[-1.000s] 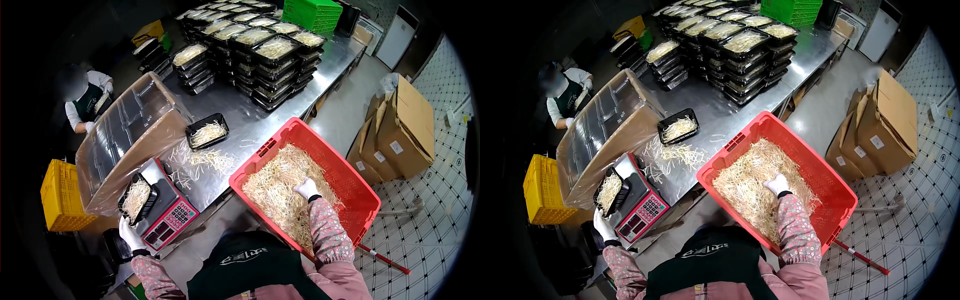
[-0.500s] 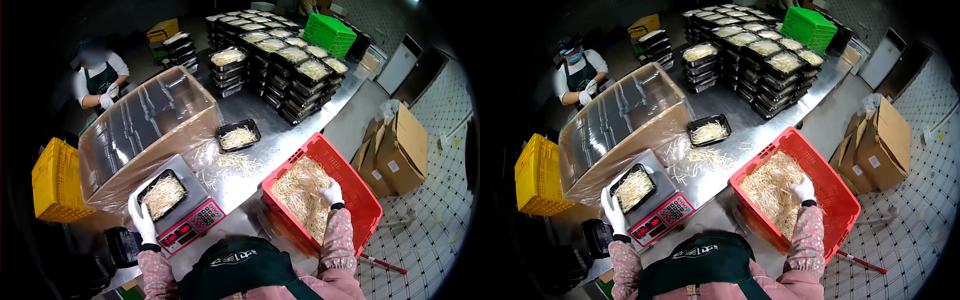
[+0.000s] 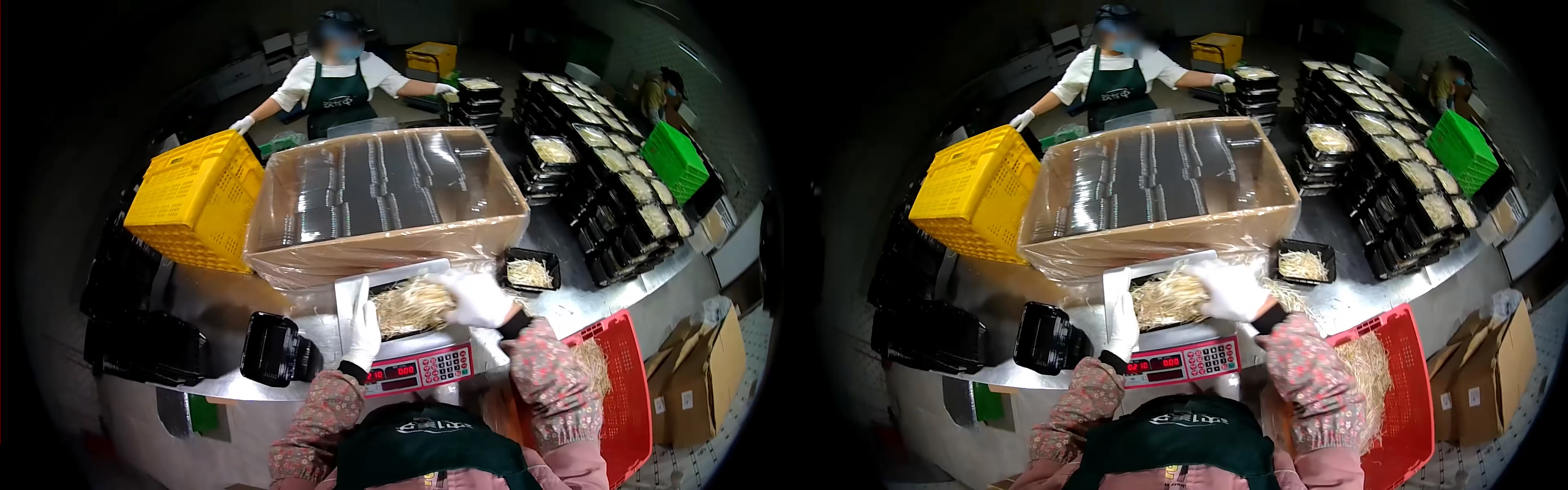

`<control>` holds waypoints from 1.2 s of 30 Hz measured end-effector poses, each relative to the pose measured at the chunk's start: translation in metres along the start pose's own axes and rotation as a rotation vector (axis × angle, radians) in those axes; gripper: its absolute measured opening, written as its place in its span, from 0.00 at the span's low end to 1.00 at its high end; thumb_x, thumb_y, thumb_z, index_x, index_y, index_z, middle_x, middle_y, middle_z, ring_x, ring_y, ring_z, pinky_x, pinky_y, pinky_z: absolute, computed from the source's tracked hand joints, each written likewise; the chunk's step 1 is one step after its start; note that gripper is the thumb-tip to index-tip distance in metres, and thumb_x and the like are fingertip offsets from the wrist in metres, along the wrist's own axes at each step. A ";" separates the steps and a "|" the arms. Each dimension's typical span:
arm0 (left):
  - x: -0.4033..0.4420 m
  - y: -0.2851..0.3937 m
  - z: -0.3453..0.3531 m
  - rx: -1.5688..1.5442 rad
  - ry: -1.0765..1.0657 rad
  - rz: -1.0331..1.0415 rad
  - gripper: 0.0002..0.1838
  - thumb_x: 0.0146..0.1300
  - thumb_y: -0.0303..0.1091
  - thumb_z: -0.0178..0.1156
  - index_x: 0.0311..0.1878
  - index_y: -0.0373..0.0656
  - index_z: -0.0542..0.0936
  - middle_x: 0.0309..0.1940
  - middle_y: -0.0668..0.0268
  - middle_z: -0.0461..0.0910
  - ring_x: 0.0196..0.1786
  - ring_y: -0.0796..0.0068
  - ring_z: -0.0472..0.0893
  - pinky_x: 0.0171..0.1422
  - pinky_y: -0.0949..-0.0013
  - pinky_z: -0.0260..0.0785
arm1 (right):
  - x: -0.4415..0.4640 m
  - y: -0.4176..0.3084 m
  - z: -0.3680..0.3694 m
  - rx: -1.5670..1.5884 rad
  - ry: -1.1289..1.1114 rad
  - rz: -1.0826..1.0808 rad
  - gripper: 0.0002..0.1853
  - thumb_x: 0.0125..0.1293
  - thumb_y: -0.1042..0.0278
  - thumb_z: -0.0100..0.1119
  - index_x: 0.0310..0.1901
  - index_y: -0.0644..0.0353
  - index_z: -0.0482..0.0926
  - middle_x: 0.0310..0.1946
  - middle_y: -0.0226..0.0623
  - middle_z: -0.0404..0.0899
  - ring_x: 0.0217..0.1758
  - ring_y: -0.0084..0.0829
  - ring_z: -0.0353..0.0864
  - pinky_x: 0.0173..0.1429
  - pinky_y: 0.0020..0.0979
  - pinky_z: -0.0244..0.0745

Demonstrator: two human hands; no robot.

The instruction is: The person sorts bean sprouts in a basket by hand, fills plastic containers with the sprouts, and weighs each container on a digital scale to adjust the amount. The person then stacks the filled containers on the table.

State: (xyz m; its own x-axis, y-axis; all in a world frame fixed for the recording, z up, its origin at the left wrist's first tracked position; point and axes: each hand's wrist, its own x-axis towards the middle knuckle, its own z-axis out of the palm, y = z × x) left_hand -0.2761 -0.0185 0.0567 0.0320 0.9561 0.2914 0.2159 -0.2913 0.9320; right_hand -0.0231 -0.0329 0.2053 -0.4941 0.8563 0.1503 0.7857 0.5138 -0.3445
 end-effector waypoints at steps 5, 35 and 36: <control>0.001 0.007 0.006 0.338 -0.023 0.179 0.30 0.74 0.43 0.47 0.74 0.39 0.62 0.71 0.51 0.65 0.73 0.50 0.63 0.77 0.54 0.51 | 0.058 -0.012 0.092 -0.172 -0.088 -0.228 0.35 0.47 0.62 0.70 0.60 0.59 0.74 0.54 0.43 0.76 0.55 0.48 0.77 0.53 0.46 0.77; 0.003 0.056 -0.010 0.381 0.017 0.046 0.33 0.73 0.45 0.50 0.73 0.31 0.60 0.73 0.45 0.60 0.76 0.50 0.58 0.80 0.59 0.47 | -0.097 0.237 -0.025 0.039 0.197 0.313 0.23 0.58 0.70 0.63 0.57 0.53 0.78 0.47 0.45 0.82 0.50 0.47 0.83 0.54 0.39 0.78; -0.001 0.057 -0.016 0.296 0.062 0.043 0.33 0.75 0.46 0.49 0.73 0.31 0.60 0.72 0.45 0.60 0.76 0.51 0.58 0.80 0.61 0.47 | -0.108 0.247 -0.013 0.032 0.245 0.362 0.22 0.58 0.70 0.64 0.57 0.54 0.78 0.46 0.45 0.83 0.49 0.47 0.83 0.54 0.38 0.77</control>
State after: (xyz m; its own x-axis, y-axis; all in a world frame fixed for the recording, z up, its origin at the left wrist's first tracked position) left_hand -0.2790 -0.0362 0.1133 -0.0100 0.9366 0.3502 0.4906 -0.3006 0.8179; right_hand 0.2289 0.0022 0.1160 -0.0834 0.9699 0.2287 0.8783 0.1800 -0.4429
